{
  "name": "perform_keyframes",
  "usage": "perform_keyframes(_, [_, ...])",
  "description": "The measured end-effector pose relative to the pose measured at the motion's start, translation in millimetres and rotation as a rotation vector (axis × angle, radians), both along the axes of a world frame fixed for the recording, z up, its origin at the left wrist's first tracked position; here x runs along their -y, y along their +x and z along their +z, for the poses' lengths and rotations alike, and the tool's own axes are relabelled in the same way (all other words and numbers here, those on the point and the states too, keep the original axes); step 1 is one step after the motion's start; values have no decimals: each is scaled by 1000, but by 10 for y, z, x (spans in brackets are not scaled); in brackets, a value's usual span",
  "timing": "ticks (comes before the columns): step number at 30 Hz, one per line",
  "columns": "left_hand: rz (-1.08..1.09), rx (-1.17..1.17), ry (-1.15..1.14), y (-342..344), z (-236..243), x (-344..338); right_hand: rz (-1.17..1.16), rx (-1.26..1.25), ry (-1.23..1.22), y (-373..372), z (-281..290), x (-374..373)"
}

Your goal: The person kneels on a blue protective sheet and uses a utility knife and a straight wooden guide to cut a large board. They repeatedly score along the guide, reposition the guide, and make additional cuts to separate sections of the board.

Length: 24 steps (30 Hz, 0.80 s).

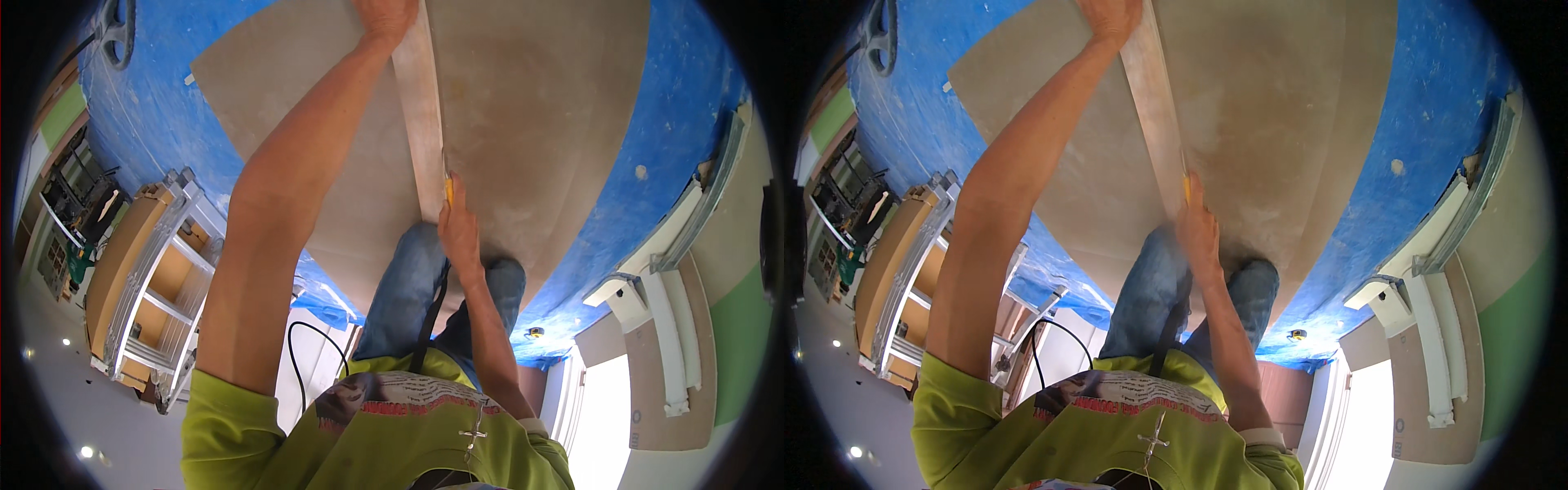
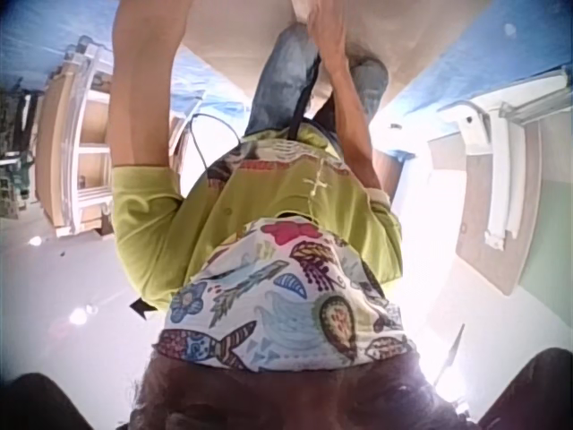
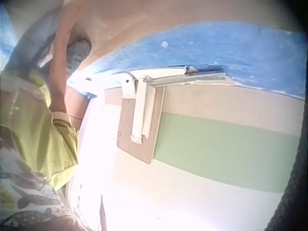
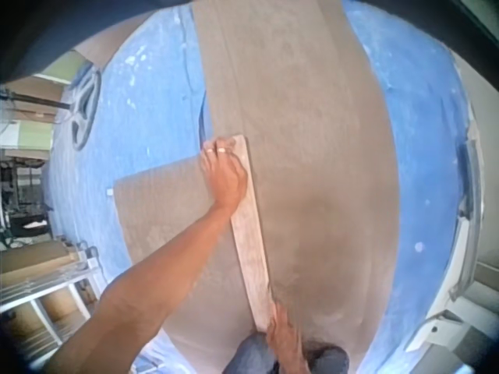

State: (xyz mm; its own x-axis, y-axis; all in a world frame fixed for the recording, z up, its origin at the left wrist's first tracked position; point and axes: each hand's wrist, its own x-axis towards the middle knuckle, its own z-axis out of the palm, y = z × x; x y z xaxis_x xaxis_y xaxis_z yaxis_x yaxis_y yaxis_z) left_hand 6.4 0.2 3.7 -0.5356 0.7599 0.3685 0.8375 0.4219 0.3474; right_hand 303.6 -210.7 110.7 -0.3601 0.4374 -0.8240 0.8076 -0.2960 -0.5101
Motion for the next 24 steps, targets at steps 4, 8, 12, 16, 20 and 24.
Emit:
perform_keyframes(4, [5,-6,-8,-14,-23,0,10,40,-70,121,68,105])
perform_keyframes(8, [4,7,-11,-16,-14,-17,-19,52,-97,214,98,244])
perform_keyframes(12, [14,-28,-5,-5,-31,-30,11,101,-145,327,165,372])
perform_keyframes(16, [-21,-45,-13,-67,-59,-9,22,114,-193,385,225,288])
perform_keyframes(20, [18,88,-62,-16,62,-19,69,54,-99,555,239,170])
perform_keyframes(24, [19,16,-48,-63,-28,30,-37,-155,70,-28,202,-668])
